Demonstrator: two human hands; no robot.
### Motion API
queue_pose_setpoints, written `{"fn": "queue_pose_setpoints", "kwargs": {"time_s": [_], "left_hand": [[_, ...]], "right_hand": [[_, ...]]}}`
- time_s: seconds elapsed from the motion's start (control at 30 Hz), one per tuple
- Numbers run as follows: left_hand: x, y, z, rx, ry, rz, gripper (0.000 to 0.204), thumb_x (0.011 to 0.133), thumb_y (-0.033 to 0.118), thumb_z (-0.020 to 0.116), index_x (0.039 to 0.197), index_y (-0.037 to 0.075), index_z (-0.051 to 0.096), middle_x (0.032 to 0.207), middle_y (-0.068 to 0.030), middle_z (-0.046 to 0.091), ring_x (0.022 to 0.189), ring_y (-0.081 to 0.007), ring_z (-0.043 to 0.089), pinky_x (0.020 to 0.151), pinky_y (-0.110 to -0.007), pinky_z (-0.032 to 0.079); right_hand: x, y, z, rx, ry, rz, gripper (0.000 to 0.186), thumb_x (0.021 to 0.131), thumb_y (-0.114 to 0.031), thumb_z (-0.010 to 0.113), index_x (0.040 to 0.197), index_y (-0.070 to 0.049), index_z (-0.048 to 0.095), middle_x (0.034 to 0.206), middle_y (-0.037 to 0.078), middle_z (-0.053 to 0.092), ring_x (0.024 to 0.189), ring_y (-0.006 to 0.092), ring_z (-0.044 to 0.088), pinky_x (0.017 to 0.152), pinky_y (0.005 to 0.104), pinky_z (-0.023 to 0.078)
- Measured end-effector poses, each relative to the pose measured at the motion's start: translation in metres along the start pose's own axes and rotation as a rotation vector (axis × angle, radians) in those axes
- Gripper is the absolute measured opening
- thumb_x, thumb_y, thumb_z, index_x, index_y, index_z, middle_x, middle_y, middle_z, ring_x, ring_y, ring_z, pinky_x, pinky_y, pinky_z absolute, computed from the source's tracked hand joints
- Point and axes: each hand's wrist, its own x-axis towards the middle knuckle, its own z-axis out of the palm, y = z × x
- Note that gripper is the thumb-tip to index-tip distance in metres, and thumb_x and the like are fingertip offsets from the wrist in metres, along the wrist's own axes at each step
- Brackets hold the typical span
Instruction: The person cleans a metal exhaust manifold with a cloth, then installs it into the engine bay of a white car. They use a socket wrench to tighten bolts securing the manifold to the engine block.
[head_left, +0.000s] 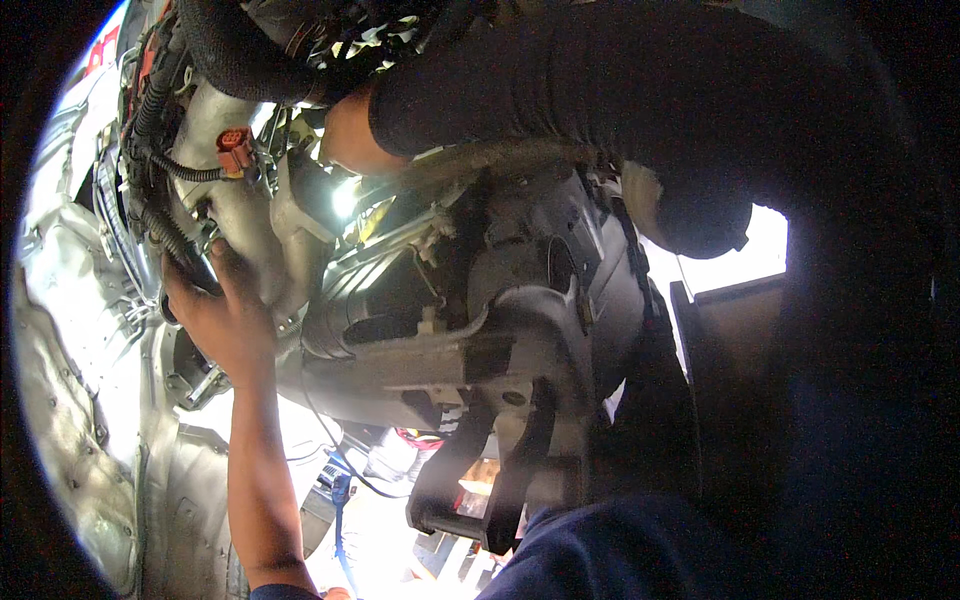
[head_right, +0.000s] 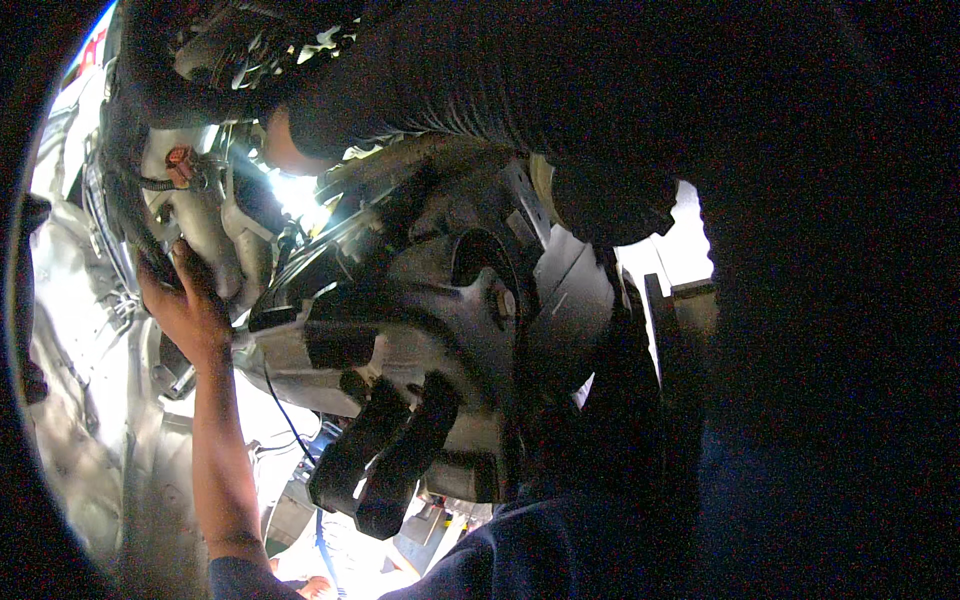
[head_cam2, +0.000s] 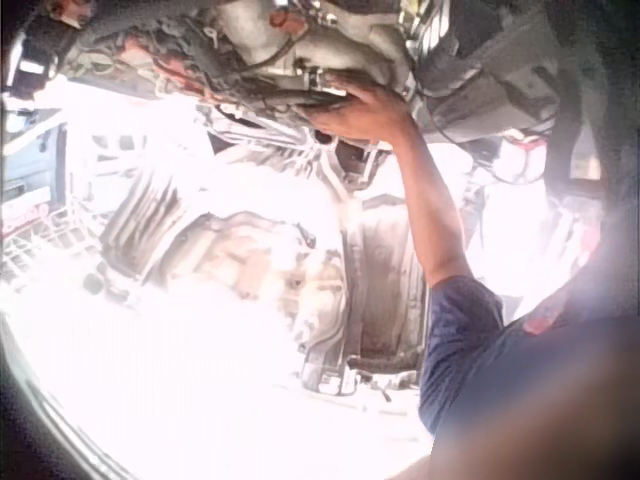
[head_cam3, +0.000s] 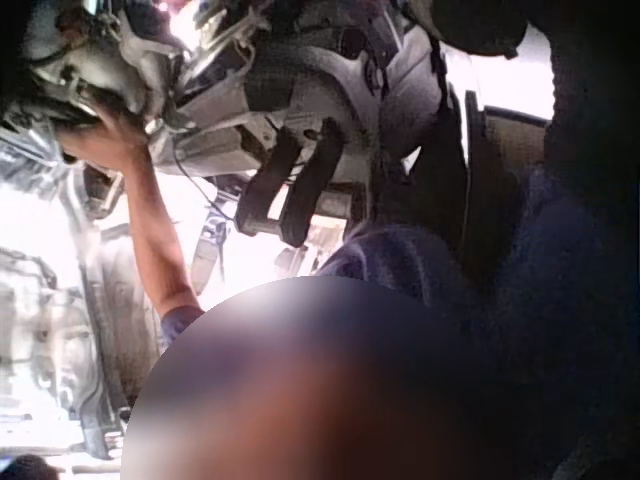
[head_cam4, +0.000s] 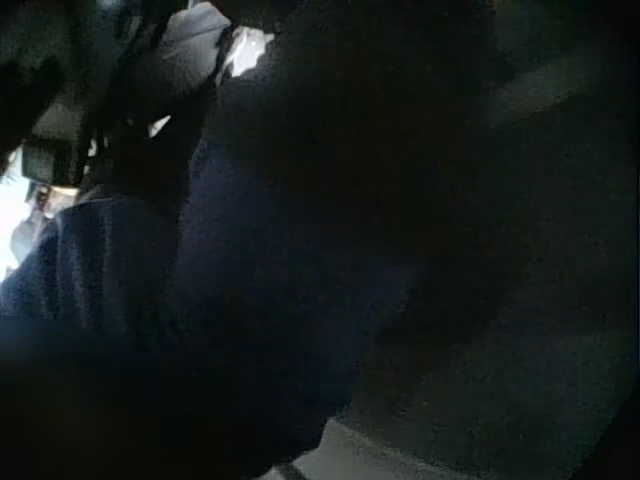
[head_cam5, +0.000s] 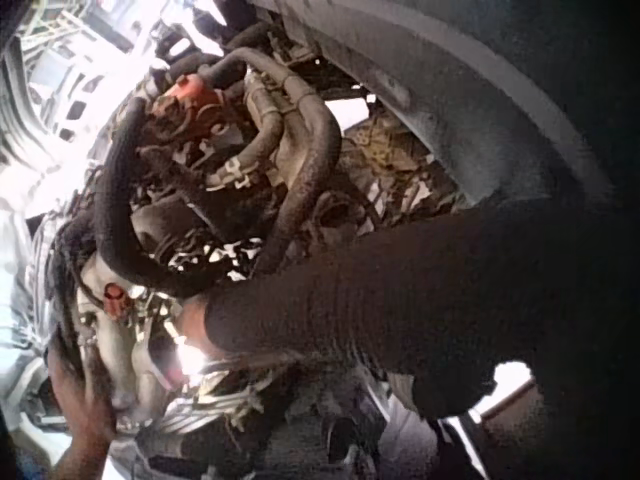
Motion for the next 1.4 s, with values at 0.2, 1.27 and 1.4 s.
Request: {"fn": "queue_pose_setpoints", "kwargs": {"time_s": [0.2,1.27,1.4], "left_hand": [[0.0,0.002,-0.002,-0.017,-0.062,-0.085,0.082,0.105,0.051,0.06,0.154,-0.013,0.042,0.149,-0.0349,0.052,0.14,-0.0462,0.051,0.118,-0.048,0.038],[-0.001,0.008,-0.004,-0.029,-0.016,-0.008,0.076,0.102,0.043,0.065,0.151,-0.012,0.046,0.142,-0.0335,0.056,0.134,-0.0464,0.052,0.116,-0.051,0.037],[-0.001,0.004,-0.005,0.048,0.02,0.037,0.077,0.1,0.043,0.068,0.15,-0.012,0.048,0.138,-0.0325,0.059,0.13,-0.0477,0.055,0.114,-0.052,0.038]], "right_hand": [[-0.002,-0.006,-0.007,0.133,-0.017,0.05,0.024,0.096,-0.023,0.069,0.111,-0.005,0.074,0.106,0.015,0.077,0.095,0.0341,0.076,0.084,0.0483,0.064],[-0.054,-0.021,-0.061,0.097,0.041,0.0,0.023,0.094,-0.016,0.064,0.099,0.003,0.076,0.09,0.018,0.076,0.086,0.0346,0.076,0.077,0.0467,0.063],[-0.056,-0.013,-0.07,0.52,-0.007,0.119,0.031,0.097,-0.017,0.061,0.115,0.006,0.07,0.091,0.021,0.075,0.087,0.0385,0.076,0.078,0.0486,0.063]]}}
